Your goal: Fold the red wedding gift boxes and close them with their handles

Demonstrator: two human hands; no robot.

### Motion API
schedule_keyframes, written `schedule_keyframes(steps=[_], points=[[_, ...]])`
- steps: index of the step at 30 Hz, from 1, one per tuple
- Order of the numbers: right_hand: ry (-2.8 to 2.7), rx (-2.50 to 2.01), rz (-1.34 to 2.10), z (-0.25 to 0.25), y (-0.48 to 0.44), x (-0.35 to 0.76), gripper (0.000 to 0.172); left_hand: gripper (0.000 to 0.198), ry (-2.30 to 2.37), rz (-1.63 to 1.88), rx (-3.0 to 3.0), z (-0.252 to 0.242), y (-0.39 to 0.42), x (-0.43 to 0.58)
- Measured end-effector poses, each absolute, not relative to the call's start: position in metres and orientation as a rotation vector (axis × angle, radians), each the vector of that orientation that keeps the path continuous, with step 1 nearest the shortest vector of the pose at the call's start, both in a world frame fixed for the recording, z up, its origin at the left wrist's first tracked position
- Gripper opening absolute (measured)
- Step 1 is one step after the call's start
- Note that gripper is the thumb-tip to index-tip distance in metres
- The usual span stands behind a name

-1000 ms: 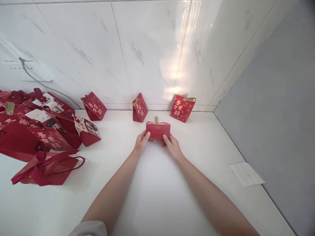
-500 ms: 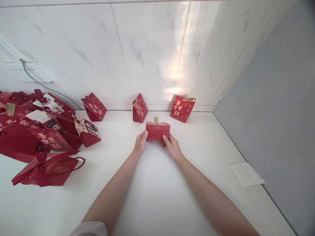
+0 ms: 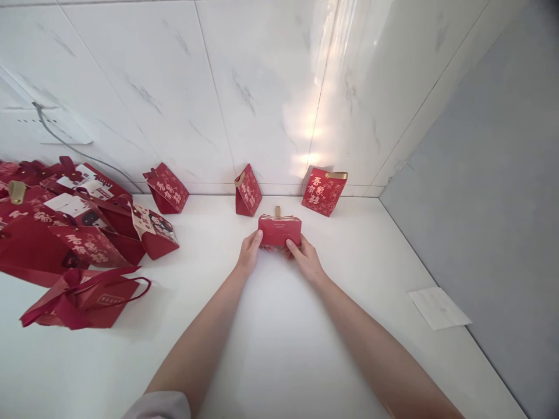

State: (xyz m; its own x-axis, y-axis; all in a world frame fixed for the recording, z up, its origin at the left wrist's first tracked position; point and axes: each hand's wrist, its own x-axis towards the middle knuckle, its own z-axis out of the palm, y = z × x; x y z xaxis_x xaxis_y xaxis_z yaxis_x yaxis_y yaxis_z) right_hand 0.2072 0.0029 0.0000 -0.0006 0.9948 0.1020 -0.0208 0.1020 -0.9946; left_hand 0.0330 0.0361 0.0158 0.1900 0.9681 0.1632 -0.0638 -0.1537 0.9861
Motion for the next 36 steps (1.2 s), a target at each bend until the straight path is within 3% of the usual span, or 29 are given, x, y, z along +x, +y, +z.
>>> schedule_keyframes(steps=[10, 22, 25, 29, 36], points=[[-1.258, -1.144, 1.127, 0.0, 0.003, 0.207, 0.053, 0.052, 0.962, 1.187, 1.374, 0.017, 0.036, 0.033], [-1.262, -1.159, 1.105, 0.001, 0.001, 0.207, 0.059, 0.069, 1.034, 1.183, 1.307, 0.008, 0.041, 0.031], [-1.311, -1.164, 0.97, 0.006, -0.005, 0.206, 0.065, 0.077, 1.052, 1.241, 1.246, 0.006, 0.044, 0.029], [-1.493, -1.103, 0.624, 0.013, -0.012, 0.204, 0.053, 0.057, 1.068, 1.322, 1.265, 0.006, 0.046, 0.029], [-1.764, -1.047, 0.367, 0.015, -0.016, 0.201, 0.057, 0.071, 0.857, 1.215, 1.391, 0.012, 0.04, 0.029]])
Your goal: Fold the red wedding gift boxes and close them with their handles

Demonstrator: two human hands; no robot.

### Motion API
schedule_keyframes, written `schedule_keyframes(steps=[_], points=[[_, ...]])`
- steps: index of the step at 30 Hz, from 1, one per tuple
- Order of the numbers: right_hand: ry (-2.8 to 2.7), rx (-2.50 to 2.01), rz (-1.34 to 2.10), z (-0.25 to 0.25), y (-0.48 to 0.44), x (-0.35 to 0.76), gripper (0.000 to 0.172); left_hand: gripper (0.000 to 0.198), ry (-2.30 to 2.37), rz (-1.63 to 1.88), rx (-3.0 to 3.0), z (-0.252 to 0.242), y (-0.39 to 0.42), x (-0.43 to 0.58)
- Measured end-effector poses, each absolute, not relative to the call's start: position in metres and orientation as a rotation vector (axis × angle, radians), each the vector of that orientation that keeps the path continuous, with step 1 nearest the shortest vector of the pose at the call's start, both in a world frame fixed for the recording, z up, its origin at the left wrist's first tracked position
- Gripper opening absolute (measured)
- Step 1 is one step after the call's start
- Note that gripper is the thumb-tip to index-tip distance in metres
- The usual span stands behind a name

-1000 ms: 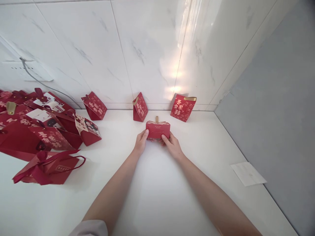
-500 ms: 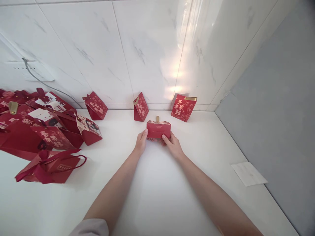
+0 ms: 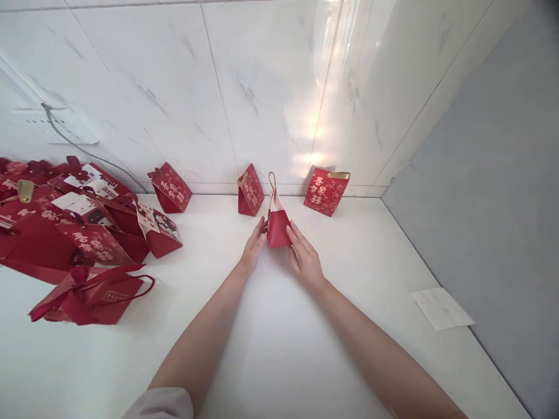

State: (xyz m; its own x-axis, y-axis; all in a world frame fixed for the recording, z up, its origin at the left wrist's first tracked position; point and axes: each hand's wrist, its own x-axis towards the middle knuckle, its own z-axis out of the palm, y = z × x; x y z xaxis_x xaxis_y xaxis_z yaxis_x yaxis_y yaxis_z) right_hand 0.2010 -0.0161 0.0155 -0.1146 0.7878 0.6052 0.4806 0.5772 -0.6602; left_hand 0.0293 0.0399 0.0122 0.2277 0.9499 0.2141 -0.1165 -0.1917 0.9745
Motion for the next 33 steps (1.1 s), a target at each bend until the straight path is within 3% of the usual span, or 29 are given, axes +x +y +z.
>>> schedule_keyframes(steps=[3, 12, 18, 23, 29, 33], points=[[-1.816, -1.05, 0.351, 0.017, -0.018, 0.201, 0.059, 0.076, 0.834, 1.168, 1.513, 0.015, 0.038, 0.03], [-1.899, -1.179, 0.564, 0.018, -0.018, 0.202, 0.053, 0.058, 0.856, 1.217, 1.442, 0.017, 0.038, 0.032], [-1.617, -1.138, 0.58, 0.013, -0.016, 0.201, 0.064, 0.093, 0.886, 1.224, 1.771, 0.017, 0.033, 0.032], [-1.451, -1.063, 0.413, 0.009, -0.016, 0.207, 0.058, 0.103, 1.048, 1.137, 2.173, 0.027, 0.018, 0.039], [-1.544, -1.021, 0.181, 0.028, -0.023, 0.206, 0.056, 0.085, 1.096, 0.909, 2.306, 0.036, 0.012, 0.042], [-1.595, -1.281, 0.368, 0.06, -0.025, 0.203, 0.047, 0.057, 1.197, 0.896, 1.943, 0.044, 0.014, 0.049]])
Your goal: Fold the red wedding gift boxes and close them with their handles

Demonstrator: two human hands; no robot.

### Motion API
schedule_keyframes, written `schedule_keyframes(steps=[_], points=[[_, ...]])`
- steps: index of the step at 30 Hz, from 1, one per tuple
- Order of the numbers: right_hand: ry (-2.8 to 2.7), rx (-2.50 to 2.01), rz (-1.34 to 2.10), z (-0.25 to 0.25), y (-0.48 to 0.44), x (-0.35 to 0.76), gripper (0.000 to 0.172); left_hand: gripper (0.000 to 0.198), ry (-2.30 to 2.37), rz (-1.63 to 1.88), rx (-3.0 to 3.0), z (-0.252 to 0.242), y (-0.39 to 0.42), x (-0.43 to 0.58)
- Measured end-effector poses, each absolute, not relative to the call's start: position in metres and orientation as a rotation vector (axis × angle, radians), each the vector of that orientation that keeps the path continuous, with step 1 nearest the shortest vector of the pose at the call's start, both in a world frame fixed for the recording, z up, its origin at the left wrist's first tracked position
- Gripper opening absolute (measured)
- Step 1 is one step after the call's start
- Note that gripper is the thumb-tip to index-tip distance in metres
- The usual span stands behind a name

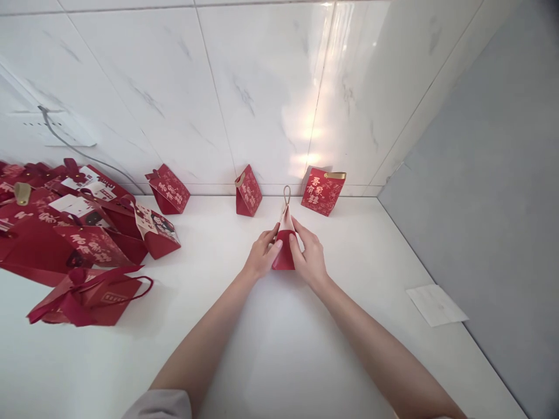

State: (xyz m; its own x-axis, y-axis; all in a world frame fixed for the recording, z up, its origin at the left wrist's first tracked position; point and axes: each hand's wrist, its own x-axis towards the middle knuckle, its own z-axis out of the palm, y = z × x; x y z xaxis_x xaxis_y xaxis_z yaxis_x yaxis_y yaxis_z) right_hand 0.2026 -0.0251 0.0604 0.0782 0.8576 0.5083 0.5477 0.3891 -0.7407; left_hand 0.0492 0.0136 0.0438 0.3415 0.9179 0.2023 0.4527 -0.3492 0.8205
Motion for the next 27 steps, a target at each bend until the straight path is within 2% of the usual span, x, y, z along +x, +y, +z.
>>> schedule_keyframes(steps=[4, 7, 13, 19, 27], points=[[-1.522, -1.471, 0.558, 0.097, -0.029, 0.21, 0.049, 0.056, 1.339, 0.705, 1.801, 0.08, 0.003, 0.055], [-1.516, -1.581, 0.512, 0.126, -0.04, 0.219, 0.054, 0.052, 1.372, 0.566, 1.903, 0.122, -0.017, 0.058], [-1.584, -1.68, 0.422, 0.186, -0.082, 0.225, 0.05, 0.044, 1.365, 0.451, 2.052, 0.191, -0.062, 0.058], [-1.618, -1.663, 0.402, 0.219, -0.115, 0.218, 0.044, 0.04, 1.283, 0.48, 2.054, 0.215, -0.089, 0.052], [-1.616, -1.578, 0.198, 0.227, -0.145, 0.214, 0.045, 0.038, 1.203, 0.514, 2.121, 0.23, -0.11, 0.046]])
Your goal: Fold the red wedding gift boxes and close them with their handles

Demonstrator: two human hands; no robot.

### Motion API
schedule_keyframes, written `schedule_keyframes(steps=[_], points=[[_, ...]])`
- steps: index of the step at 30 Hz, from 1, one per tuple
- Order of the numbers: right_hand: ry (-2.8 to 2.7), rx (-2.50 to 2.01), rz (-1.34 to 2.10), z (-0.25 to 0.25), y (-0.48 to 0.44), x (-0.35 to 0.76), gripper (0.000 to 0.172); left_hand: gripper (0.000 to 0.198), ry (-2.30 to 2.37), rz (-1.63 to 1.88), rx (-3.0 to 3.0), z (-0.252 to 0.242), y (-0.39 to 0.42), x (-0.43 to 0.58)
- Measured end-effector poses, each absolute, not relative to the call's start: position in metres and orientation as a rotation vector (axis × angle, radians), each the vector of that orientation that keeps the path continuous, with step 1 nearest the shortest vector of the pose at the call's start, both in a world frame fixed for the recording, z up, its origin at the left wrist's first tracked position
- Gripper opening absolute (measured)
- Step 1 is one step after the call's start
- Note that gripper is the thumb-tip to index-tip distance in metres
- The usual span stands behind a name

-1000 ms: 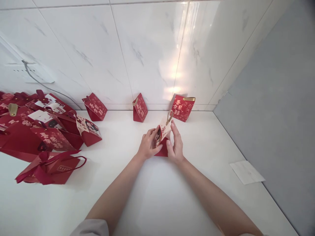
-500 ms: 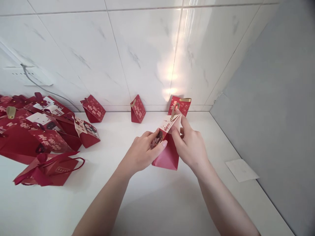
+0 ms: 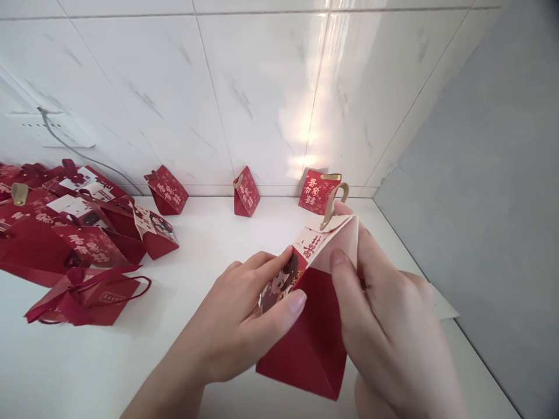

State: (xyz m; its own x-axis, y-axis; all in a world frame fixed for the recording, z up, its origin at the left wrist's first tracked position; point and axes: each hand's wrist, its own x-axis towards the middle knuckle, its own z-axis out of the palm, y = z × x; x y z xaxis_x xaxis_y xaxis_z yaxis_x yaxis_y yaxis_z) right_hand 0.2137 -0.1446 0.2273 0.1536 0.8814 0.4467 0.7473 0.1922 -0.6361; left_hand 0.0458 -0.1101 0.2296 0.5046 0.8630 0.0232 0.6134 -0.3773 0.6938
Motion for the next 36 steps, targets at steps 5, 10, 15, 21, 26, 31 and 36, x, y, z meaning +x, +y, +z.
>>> schedule_keyframes(steps=[5, 10, 15, 21, 26, 31, 36], points=[[-1.635, -1.595, 0.109, 0.231, -0.151, 0.213, 0.046, 0.04, 1.181, 0.447, 2.145, 0.234, -0.111, 0.046], [-1.641, -1.613, 0.09, 0.23, -0.149, 0.213, 0.048, 0.04, 1.171, 0.431, 2.131, 0.231, -0.108, 0.046], [-1.625, -1.606, 0.095, 0.229, -0.149, 0.213, 0.046, 0.04, 1.15, 0.433, 2.123, 0.229, -0.106, 0.045], [-1.586, -1.645, 0.152, 0.229, -0.149, 0.21, 0.045, 0.041, 1.128, 0.425, 2.12, 0.227, -0.104, 0.044], [-1.634, -1.577, 0.141, 0.227, -0.141, 0.219, 0.045, 0.058, 1.286, 0.541, 2.284, 0.219, -0.103, 0.045], [-1.601, -1.594, 0.199, 0.225, -0.13, 0.235, 0.041, 0.088, 1.507, 0.76, 2.5, 0.215, -0.099, 0.042], [-1.595, -1.536, 0.256, 0.222, -0.123, 0.237, 0.047, 0.088, 1.529, 0.757, 2.564, 0.215, -0.098, 0.038]])
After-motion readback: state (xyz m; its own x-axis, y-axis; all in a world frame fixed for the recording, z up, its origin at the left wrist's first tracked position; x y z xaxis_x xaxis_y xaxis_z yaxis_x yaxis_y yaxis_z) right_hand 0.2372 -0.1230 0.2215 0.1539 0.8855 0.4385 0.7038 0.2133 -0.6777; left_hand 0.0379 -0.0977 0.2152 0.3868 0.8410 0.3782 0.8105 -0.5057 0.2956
